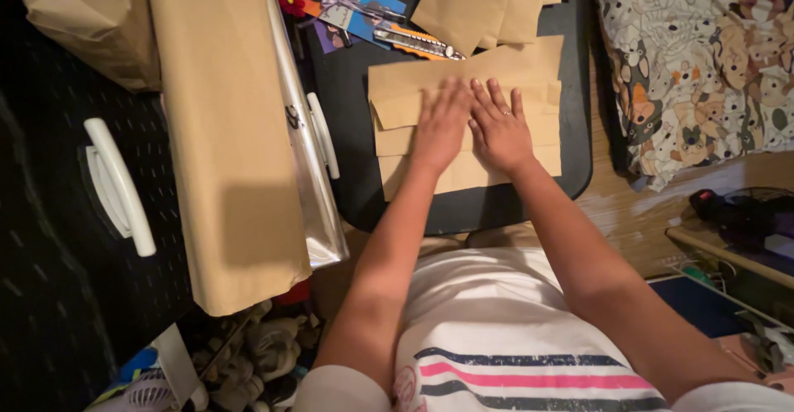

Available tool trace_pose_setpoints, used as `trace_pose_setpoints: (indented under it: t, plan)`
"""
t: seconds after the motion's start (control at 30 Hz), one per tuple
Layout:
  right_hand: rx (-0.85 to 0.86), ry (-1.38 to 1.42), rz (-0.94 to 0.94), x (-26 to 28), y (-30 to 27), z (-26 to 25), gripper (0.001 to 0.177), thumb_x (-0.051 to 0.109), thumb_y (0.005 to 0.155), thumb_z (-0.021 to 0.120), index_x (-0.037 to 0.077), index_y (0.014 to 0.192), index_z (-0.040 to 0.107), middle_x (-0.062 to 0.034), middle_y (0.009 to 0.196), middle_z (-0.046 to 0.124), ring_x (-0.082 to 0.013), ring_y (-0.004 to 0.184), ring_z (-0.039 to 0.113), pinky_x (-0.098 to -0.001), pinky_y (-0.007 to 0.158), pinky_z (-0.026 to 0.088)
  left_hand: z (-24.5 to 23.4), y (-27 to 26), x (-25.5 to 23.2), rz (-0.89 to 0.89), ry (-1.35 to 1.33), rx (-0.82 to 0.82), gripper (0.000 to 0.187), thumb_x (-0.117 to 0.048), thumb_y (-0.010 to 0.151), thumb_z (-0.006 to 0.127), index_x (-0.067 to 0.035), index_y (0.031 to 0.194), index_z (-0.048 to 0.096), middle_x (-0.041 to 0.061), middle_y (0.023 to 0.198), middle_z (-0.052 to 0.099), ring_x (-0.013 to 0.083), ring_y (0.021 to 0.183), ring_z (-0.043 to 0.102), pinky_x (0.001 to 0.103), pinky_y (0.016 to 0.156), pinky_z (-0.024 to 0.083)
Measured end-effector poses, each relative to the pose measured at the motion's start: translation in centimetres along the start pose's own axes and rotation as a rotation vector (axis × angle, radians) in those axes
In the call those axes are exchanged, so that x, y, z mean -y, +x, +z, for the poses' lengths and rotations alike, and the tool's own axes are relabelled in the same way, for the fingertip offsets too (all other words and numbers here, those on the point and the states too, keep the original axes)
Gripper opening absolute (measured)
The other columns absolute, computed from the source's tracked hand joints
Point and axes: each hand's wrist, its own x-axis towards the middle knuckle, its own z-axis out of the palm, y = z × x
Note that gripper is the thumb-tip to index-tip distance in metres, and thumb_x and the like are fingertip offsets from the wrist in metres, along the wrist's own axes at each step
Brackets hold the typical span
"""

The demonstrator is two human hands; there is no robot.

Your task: The person folds and staples brown paper sheets into small bags on a table. They repeatedly fold the paper, insert small decorative items, and secure the edges with a stapler, then place the finished bags aside.

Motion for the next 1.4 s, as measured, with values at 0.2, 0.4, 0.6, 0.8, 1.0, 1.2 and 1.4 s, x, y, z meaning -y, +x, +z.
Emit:
trace_pose_setpoints:
  t: [0.2, 0.4, 0.6, 0.8, 1.0, 1.2, 1.4]
  plan:
    - [0.027, -0.031, 0.010, 0.0, 0.0, -0.3, 0.056, 0.031, 0.108, 0.043, 0.016, 0.162, 0.037, -0.0037, 0.170, 0.030, -0.0282, 0.158, 0.022, -0.0559, 0.127, 0.009, 0.5, -2.0, 3.0, -0.173, -0.187, -0.007, 0.064, -0.043, 0.103, 0.051, -0.017, 0.159, 0.035, 0.002, 0.169, 0.027, 0.0200, 0.157, 0.020, 0.054, 0.128, 0.012]
    - [-0.019, -0.060, 0.162, -2.1, -0.9, -0.2, 0.066, 0.036, 0.107, 0.043, 0.008, 0.164, 0.027, -0.0126, 0.172, 0.020, -0.0354, 0.158, 0.014, -0.0547, 0.126, 0.008, -0.7, -3.5, 5.3, -0.342, -0.087, -0.133, 0.067, -0.045, 0.104, 0.049, -0.016, 0.163, 0.032, 0.010, 0.171, 0.020, 0.0271, 0.159, 0.016, 0.059, 0.126, 0.008]
    - [-0.090, -0.062, 0.284, -5.1, -2.2, -1.6, 0.076, 0.042, 0.106, 0.048, -0.005, 0.162, 0.025, -0.0272, 0.171, 0.016, -0.0424, 0.160, 0.012, -0.0528, 0.128, 0.007, -2.8, -2.8, 4.1, -0.468, -0.075, -0.008, 0.076, -0.046, 0.100, 0.051, 0.000, 0.158, 0.030, 0.025, 0.167, 0.019, 0.0372, 0.157, 0.013, 0.064, 0.122, 0.004]
    - [0.050, -0.234, 0.496, -1.4, 1.4, -4.0, 0.055, 0.031, 0.095, 0.060, -0.003, 0.137, 0.056, -0.0247, 0.152, 0.044, -0.0407, 0.144, 0.038, -0.0621, 0.113, 0.028, -5.0, 0.2, 2.8, -0.422, 0.042, -0.063, 0.047, -0.022, 0.095, 0.055, 0.003, 0.134, 0.060, 0.020, 0.154, 0.041, 0.0401, 0.146, 0.032, 0.068, 0.115, 0.019]
    - [-0.135, 0.825, 0.328, 0.7, 10.4, -4.7, 0.017, 0.013, 0.100, 0.061, 0.003, 0.112, 0.067, -0.0135, 0.100, 0.070, -0.0315, 0.091, 0.070, -0.0442, 0.075, 0.057, -5.4, 7.0, 4.8, -0.411, -0.877, -0.382, 0.024, -0.015, 0.096, 0.062, -0.005, 0.116, 0.070, 0.017, 0.117, 0.069, 0.0339, 0.101, 0.069, 0.048, 0.085, 0.056]
    - [-0.007, 1.483, 0.473, 1.2, 18.4, -4.1, 0.019, 0.013, 0.105, 0.056, 0.001, 0.118, 0.062, -0.0108, 0.090, 0.070, -0.0238, 0.075, 0.074, -0.0370, 0.065, 0.064, -4.9, 14.9, 9.6, -0.510, -1.206, -0.637, 0.025, -0.022, 0.093, 0.068, -0.008, 0.114, 0.071, 0.013, 0.100, 0.075, 0.0306, 0.091, 0.075, 0.041, 0.081, 0.059]
    - [-0.049, 1.593, 0.562, 1.8, 22.7, -5.0, 0.020, 0.015, 0.102, 0.052, 0.005, 0.120, 0.052, -0.0147, 0.083, 0.068, -0.0269, 0.065, 0.071, -0.0405, 0.058, 0.062, -4.8, 20.6, 12.2, -0.611, -0.927, -0.528, 0.031, -0.029, 0.090, 0.073, -0.010, 0.115, 0.074, 0.019, 0.106, 0.067, 0.0351, 0.097, 0.067, 0.042, 0.087, 0.054]
